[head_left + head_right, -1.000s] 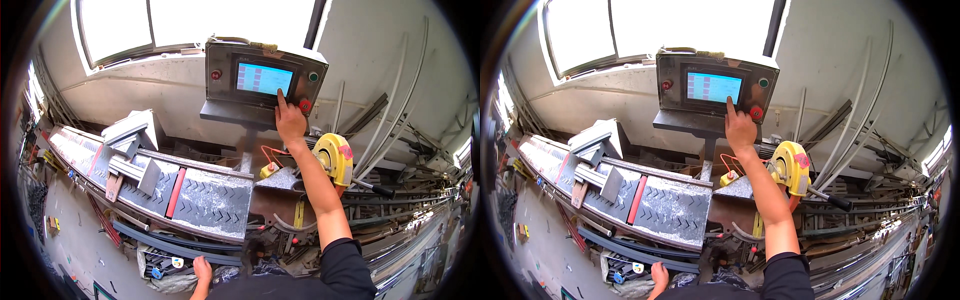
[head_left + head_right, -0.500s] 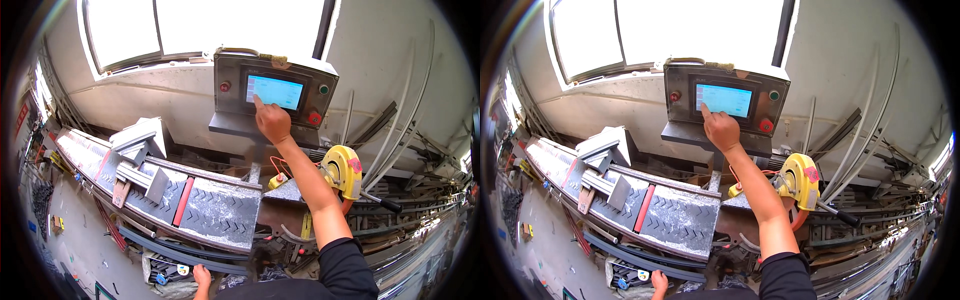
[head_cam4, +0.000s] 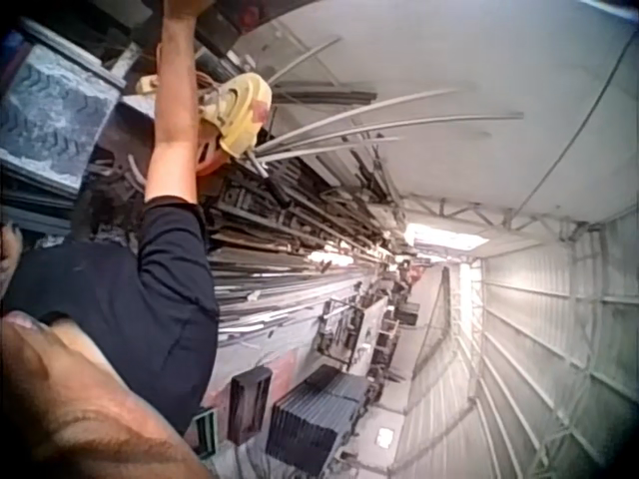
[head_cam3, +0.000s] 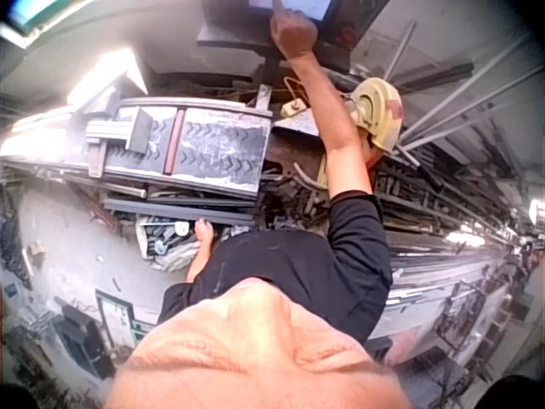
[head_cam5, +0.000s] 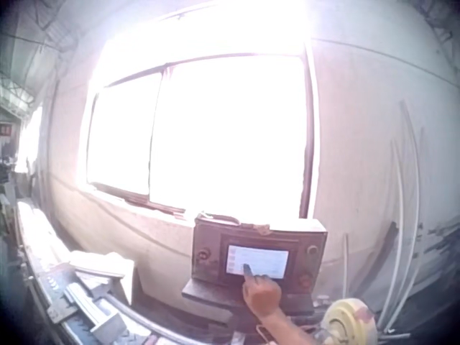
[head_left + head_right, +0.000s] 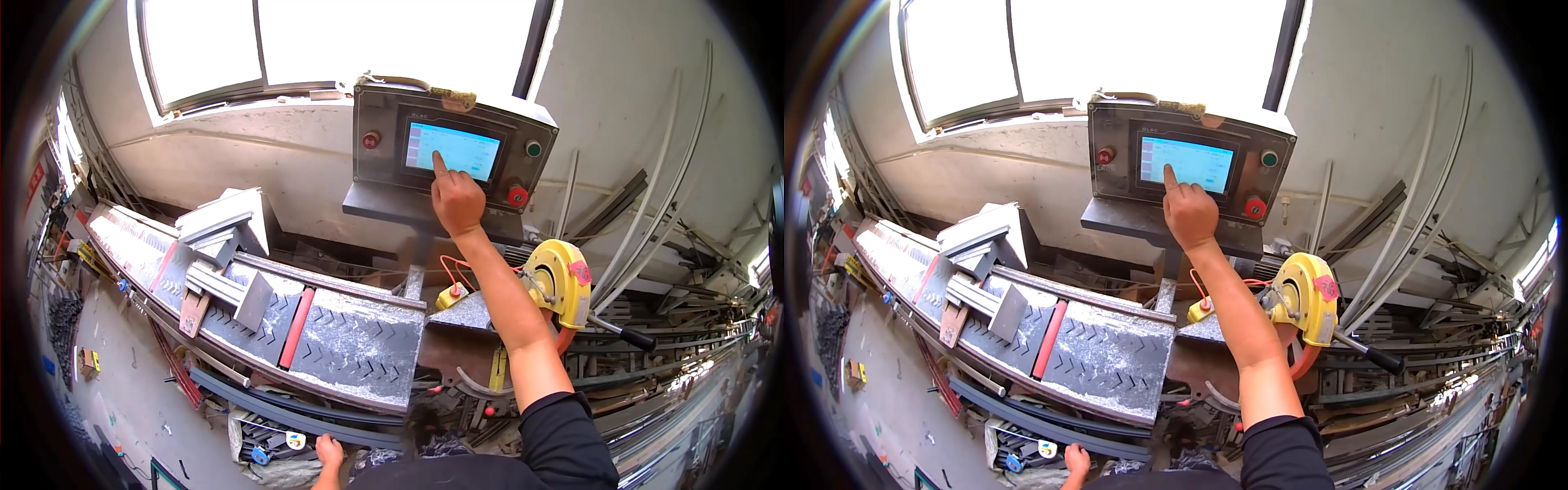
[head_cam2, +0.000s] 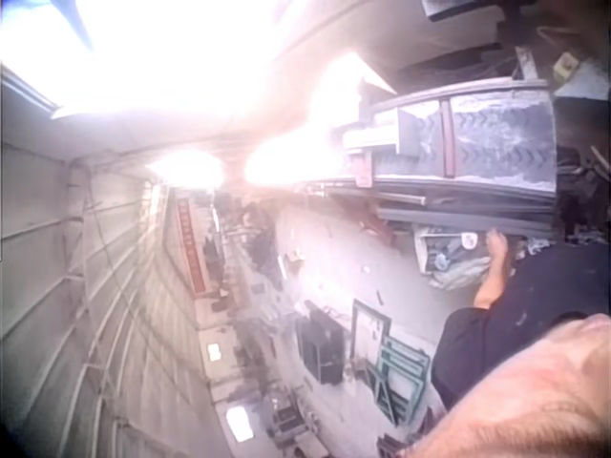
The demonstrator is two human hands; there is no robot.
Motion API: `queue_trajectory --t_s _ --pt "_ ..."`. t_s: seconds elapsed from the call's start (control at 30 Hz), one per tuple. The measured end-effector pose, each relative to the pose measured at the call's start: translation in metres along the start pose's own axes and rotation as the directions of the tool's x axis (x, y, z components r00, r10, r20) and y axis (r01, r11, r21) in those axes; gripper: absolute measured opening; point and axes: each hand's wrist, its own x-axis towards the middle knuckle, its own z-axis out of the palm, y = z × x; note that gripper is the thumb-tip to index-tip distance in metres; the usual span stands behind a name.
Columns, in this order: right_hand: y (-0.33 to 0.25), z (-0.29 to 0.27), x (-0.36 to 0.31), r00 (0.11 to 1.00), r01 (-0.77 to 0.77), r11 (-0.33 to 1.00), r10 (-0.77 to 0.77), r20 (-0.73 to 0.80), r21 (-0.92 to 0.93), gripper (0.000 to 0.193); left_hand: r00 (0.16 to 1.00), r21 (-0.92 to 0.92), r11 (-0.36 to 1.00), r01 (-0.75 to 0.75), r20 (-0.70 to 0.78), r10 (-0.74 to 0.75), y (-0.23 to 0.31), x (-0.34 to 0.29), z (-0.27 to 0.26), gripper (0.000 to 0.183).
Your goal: The person positions metal strips on a cutting machine and uses a circular saw to cut them, then interacts with a control panel. They move green window frames from a stack on the workshop floor by hand.
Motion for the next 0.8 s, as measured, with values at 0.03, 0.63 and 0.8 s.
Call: queue_trajectory --t_s 0.03,0.63,0.8 --pt "0.002 0.001 0.000 1.000 -0.014 1.000 0.015 0.007 -0.022 0.055 1.000 -0.006 1.000 0.016 0.011 -0.016 0.003 0.001 -0.003 0.014" --pt "0.012 -0.016 -0.013 0.998 -0.031 0.999 0.033 0.049 -0.044 0.052 0.980 -0.044 0.988 0.148 0.143 -0.140 -0.044 -0.012 0.013 0.014" --pt "0.015 -0.013 -0.016 0.999 -0.046 0.999 0.046 0.028 0.012 0.049 0.975 -0.050 0.985 0.164 0.162 -0.154 -0.044 -0.009 0.015 0.016"
